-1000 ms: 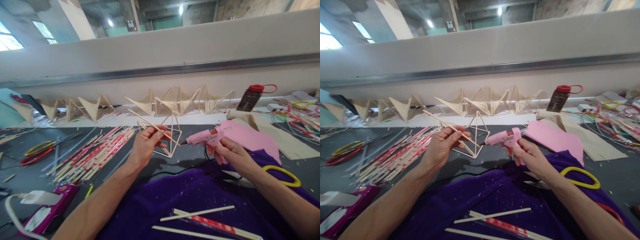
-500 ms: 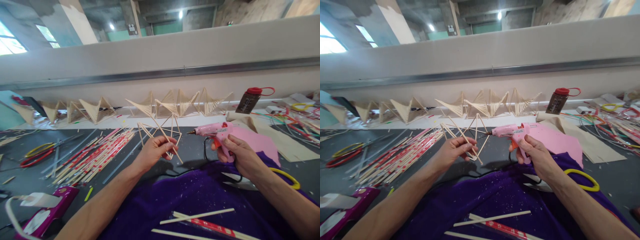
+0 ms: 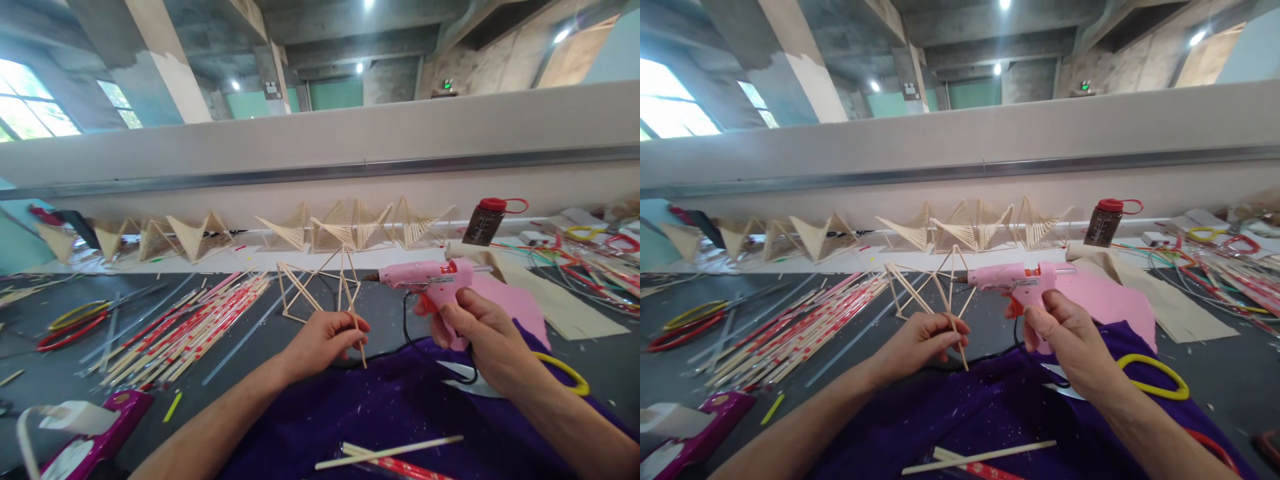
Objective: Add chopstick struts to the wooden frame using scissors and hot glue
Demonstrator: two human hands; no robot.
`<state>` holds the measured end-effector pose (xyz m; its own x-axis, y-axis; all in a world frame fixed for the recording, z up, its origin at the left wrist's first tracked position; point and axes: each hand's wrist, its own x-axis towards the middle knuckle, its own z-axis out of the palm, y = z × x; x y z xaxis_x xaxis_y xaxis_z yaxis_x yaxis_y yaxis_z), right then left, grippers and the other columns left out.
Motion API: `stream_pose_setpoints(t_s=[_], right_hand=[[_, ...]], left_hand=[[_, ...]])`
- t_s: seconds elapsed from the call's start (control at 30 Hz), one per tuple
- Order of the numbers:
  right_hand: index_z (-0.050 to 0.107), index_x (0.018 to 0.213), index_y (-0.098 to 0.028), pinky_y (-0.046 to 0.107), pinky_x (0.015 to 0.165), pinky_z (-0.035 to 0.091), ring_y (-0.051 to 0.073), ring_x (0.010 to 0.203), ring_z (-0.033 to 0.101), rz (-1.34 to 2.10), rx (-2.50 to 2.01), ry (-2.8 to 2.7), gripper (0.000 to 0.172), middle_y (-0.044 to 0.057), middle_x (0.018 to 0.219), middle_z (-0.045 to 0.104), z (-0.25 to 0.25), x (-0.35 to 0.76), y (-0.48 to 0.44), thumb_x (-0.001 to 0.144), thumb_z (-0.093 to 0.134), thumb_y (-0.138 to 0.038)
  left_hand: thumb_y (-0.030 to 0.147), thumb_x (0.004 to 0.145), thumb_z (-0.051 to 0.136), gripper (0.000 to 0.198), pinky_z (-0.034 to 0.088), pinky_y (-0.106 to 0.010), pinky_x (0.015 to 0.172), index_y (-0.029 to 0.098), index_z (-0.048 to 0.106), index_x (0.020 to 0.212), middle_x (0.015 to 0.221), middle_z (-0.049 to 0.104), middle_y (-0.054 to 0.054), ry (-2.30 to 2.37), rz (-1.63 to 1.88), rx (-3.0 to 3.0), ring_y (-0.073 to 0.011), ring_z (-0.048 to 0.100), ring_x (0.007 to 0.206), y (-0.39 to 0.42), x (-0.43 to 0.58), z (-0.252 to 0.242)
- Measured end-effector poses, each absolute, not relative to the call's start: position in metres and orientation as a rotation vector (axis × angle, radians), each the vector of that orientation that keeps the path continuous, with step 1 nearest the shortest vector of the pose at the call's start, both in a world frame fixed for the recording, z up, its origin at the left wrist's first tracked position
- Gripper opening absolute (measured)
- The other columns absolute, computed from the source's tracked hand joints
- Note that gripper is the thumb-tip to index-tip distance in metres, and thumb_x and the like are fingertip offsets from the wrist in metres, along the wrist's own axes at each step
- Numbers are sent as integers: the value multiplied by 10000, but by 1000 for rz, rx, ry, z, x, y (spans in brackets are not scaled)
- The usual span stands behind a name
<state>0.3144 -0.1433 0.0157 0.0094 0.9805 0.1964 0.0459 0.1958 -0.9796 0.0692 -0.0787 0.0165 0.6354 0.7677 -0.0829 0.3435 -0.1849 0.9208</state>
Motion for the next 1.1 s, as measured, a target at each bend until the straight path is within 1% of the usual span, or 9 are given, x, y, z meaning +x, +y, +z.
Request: stream_pose_setpoints(t_s=[0.13,0.33,0.6,0.83,0.9,1.1], right_hand=[[576,905,-199,267,506,300,121,528,462,990,-1074,-1345,269,-6,585,548,16,312,-145,892,465,-443],[590,925,-192,262,502,306,115,515,453,981,-1088,-1351,287,-5,580,545,16,310,-148,890,465,-448],[581,885,-199,251,501,283,99,508,409,996,-1047,-1372,258,-19,568,528,16,308,-153,902,460,-426],[568,838,-203,254,504,269,92,513,411,983,-1069,-1377,248,-22,568,523,13,308,-153,910,459,-413],[564,831,-204,255,501,268,92,510,412,983,-1071,-1375,248,-23,568,524,14,308,-153,909,460,-415],[544,805,-203,250,489,265,87,486,401,998,-1053,-1350,257,-34,550,512,15,307,-153,901,471,-430]], left_hand=[[357,821,528,279,495,-212,583,166,678,960,894,708,-62,909,465,1820,-150,642,753,-82,70,16],[305,842,480,273,497,-210,594,154,681,948,952,700,-62,860,441,1888,-141,639,754,-85,70,18],[304,851,466,277,515,-217,628,167,662,991,938,706,-67,853,435,1894,-159,655,827,-88,72,16],[274,851,464,278,505,-223,629,167,661,1017,944,711,-64,870,388,1962,-123,634,705,-86,71,17],[266,853,460,279,503,-228,633,171,658,1026,943,711,-63,868,377,1978,-123,632,697,-86,71,16],[260,852,458,283,502,-230,650,170,664,1023,944,711,-66,855,384,1987,-149,651,785,-85,71,14]])
